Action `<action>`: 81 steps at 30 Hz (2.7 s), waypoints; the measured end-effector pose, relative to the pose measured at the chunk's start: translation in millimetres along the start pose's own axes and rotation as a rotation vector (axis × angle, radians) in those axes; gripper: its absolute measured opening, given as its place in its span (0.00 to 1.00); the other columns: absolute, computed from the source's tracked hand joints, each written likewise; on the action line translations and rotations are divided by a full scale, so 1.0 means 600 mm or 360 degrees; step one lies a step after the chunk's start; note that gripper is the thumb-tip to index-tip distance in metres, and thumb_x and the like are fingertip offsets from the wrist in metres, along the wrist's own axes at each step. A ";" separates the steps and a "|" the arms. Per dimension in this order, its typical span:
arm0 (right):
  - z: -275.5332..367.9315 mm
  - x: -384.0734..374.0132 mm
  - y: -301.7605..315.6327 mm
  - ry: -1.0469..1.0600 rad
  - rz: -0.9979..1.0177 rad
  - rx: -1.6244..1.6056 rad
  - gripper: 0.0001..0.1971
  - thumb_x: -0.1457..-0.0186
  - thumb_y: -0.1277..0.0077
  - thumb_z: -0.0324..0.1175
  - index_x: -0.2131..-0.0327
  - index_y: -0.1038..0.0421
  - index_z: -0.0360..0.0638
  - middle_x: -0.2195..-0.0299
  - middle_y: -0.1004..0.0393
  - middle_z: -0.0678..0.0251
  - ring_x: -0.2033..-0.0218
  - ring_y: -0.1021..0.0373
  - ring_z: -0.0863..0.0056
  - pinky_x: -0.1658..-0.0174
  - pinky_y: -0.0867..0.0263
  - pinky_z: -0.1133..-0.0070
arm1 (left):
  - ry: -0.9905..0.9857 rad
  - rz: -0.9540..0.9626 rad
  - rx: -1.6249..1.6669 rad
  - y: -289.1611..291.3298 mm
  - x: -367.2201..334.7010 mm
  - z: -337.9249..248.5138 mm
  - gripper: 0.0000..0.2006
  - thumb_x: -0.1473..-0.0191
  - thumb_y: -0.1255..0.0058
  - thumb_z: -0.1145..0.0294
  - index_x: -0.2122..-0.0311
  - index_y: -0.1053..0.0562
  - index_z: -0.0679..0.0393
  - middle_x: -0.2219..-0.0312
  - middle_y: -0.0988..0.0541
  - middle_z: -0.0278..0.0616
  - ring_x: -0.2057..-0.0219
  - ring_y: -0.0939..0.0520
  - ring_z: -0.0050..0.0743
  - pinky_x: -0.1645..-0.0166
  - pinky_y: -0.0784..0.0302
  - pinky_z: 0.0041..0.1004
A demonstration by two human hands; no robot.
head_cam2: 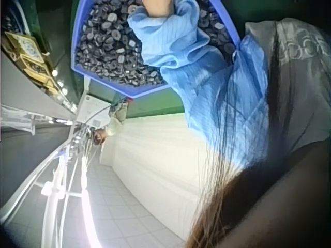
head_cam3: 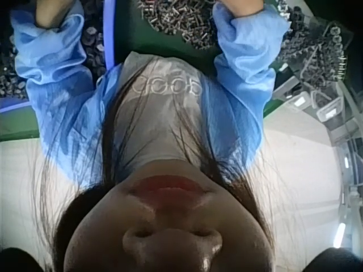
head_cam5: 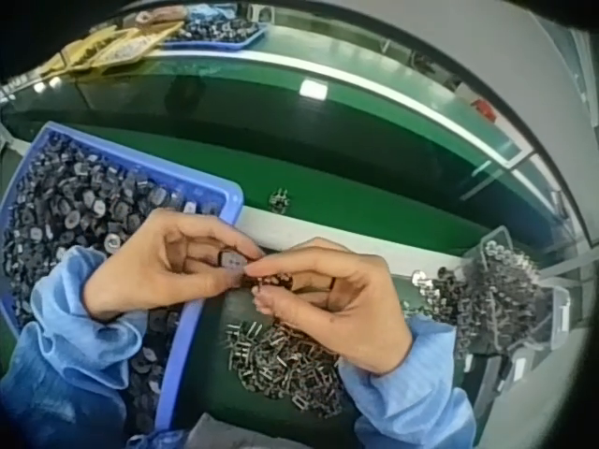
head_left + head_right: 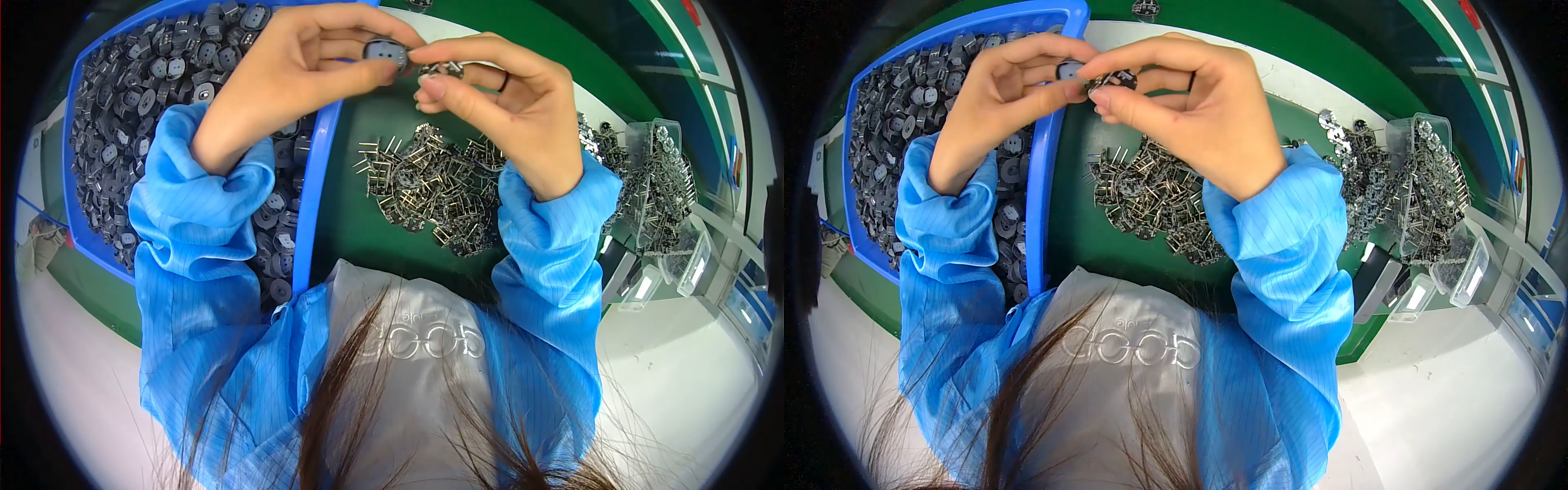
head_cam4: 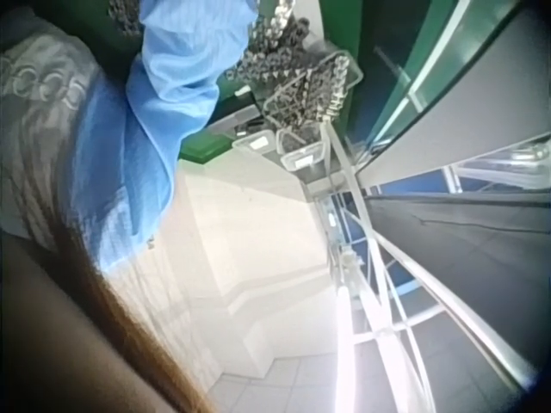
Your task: The person assembles small metal pins into plastic housings by hand at a factory workbench.
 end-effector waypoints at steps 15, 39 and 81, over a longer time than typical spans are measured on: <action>-0.005 -0.002 -0.014 0.0149 -0.0150 0.0357 0.06 0.53 0.43 0.22 0.68 0.24 0.34 0.68 0.25 0.64 0.68 0.28 0.78 0.66 0.30 0.83 | -0.0392 -0.0276 -0.0635 -0.029 0.003 -0.037 0.18 0.63 0.34 0.77 0.67 0.32 0.60 0.74 0.24 0.36 0.70 0.21 0.19 0.69 0.25 0.22; 0.054 0.014 0.005 0.0793 -0.0550 0.1125 0.05 0.60 0.40 0.23 0.75 0.24 0.39 0.74 0.24 0.65 0.73 0.25 0.72 0.70 0.29 0.81 | -0.0023 -0.0122 -0.0091 -0.010 -0.003 0.006 0.16 0.58 0.42 0.86 0.61 0.30 0.68 0.62 0.24 0.47 0.62 0.20 0.29 0.54 0.22 0.26; 0.043 -0.046 0.019 0.0511 -0.0495 0.1162 0.09 0.56 0.45 0.19 0.68 0.24 0.39 0.73 0.28 0.63 0.76 0.30 0.70 0.73 0.33 0.81 | -0.0016 -0.0428 -0.0306 0.023 -0.006 -0.049 0.31 0.59 0.38 0.81 0.48 0.38 0.59 0.55 0.31 0.41 0.50 0.30 0.30 0.47 0.32 0.29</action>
Point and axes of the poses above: each hand's wrist, its own x-axis away from the middle knuckle, its own y-axis out of the back of the hand, z = x × y, the point moved 8 cm from there along -x, towards the middle knuckle
